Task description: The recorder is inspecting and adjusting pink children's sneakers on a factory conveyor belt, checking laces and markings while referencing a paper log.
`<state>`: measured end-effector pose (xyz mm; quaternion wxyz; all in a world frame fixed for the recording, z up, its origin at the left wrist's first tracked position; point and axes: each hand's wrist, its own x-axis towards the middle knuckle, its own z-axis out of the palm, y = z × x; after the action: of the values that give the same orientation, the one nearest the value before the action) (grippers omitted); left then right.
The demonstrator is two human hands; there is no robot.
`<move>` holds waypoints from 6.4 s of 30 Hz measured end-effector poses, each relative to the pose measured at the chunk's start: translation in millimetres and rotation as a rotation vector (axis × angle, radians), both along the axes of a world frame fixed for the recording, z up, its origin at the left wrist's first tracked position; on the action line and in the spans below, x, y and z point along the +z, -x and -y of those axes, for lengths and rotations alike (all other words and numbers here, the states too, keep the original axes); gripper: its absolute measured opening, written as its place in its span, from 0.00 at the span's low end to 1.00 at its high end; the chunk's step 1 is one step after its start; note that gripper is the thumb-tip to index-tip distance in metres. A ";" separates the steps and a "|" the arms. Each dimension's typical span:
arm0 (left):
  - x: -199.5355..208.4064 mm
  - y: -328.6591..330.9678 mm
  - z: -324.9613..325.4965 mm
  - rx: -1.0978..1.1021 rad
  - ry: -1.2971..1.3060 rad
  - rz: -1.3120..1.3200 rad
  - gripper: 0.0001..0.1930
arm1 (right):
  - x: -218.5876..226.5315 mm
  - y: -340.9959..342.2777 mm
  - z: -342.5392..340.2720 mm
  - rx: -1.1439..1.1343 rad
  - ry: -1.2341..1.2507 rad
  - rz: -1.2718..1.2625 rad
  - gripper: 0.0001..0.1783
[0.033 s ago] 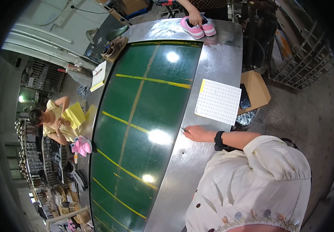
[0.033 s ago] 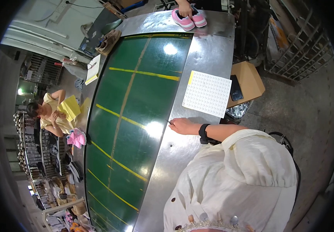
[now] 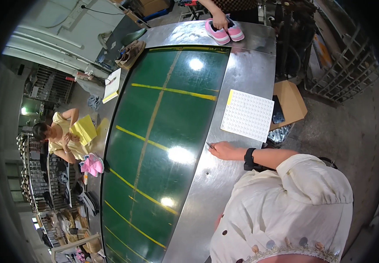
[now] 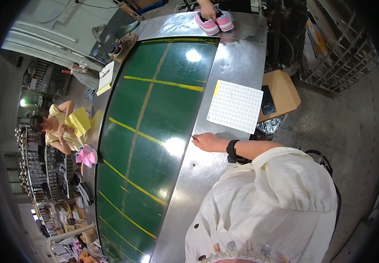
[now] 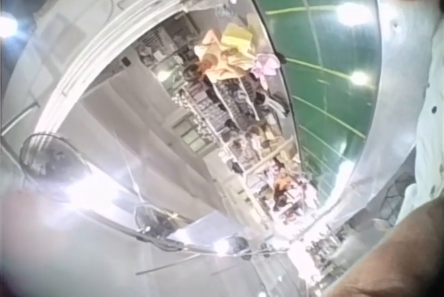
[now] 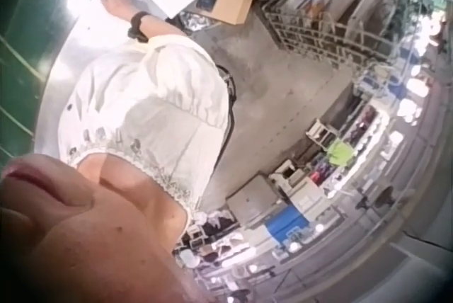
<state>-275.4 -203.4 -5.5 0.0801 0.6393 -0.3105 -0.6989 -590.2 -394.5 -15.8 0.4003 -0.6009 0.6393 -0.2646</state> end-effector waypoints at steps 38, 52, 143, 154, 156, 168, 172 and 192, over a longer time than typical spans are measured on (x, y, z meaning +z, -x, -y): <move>-59.7 -9.2 16.3 -0.076 0.146 0.406 0.15 | -1.3 198.0 229.3 -0.043 0.049 -0.664 0.24; 1.6 83.4 179.0 0.206 1.080 0.392 0.37 | 67.1 -3.7 23.4 0.508 0.103 -0.460 0.21; 157.9 26.6 128.3 1.184 0.501 -0.695 0.22 | 188.3 -74.1 -8.1 0.812 0.408 0.665 0.16; 200.3 52.2 121.3 1.124 0.901 -0.285 0.34 | 240.6 -50.6 14.8 0.574 0.469 0.366 0.15; 205.3 56.0 118.9 1.108 0.944 -0.223 0.35 | 250.7 -49.5 21.4 0.655 0.690 0.165 0.16; 208.5 58.0 111.7 1.029 0.880 -0.279 0.34 | 261.5 -68.2 35.6 0.686 1.064 -0.127 0.16; 210.4 59.5 111.2 0.999 0.881 -0.226 0.34 | 256.3 -69.4 38.5 0.717 1.093 -0.160 0.15; 185.4 50.7 108.3 0.991 0.820 -0.323 0.34 | 249.7 -59.9 40.5 0.761 0.630 0.285 0.09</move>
<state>-326.1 -311.7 180.0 0.6745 0.5114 -0.2048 -0.4915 -530.3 -435.0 233.8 0.3511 -0.8404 0.2036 -0.3592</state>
